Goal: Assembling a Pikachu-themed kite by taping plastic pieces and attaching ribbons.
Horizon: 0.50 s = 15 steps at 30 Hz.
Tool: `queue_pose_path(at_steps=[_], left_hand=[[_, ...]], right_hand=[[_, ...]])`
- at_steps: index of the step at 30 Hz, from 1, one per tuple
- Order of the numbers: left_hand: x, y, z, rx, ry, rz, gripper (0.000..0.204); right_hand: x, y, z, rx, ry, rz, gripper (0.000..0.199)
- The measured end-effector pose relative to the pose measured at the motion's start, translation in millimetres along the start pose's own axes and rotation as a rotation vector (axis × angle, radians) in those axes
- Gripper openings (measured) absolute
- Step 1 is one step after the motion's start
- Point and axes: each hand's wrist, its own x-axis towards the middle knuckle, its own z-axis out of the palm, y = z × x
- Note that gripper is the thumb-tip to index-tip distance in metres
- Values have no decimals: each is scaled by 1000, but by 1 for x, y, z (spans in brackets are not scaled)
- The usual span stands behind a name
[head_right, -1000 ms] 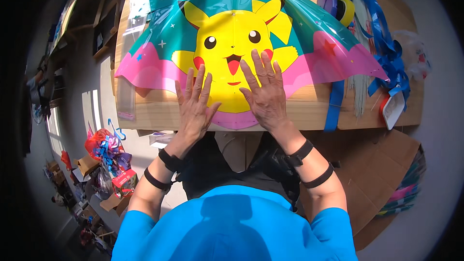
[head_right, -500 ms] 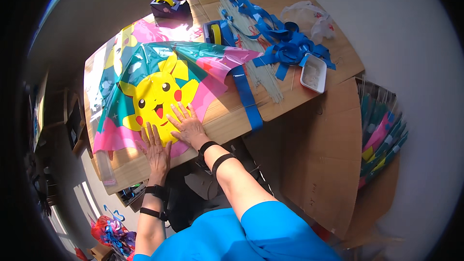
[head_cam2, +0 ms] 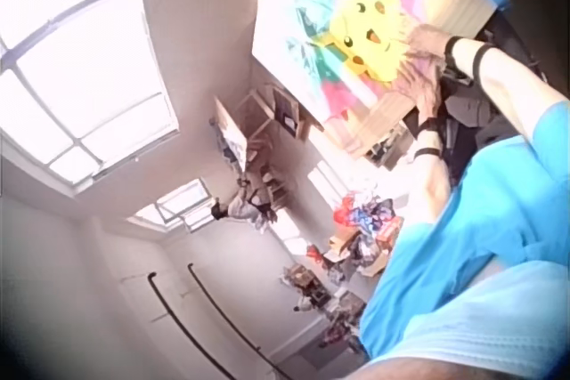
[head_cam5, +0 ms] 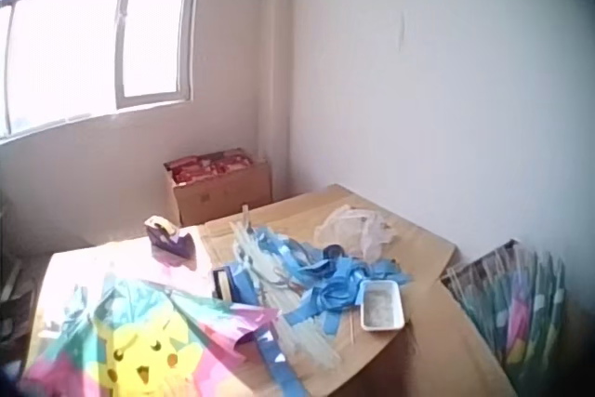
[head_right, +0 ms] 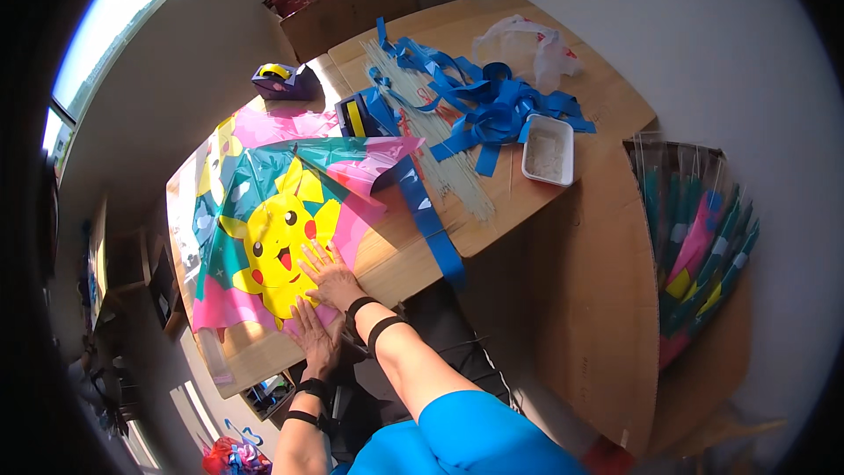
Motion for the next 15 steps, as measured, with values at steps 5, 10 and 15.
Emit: queue_pose_path(at_steps=[5,10,15], left_hand=[[-8,-10,3,56,49,-3,99],[-3,4,-4,58,15,3,100],[0,10,-13,8,-71,-50,99]], right_hand=[[-66,2,-43,358,401,146,20],[-136,74,-112,484,675,685,9],[-120,181,-158,289,866,729,14]])
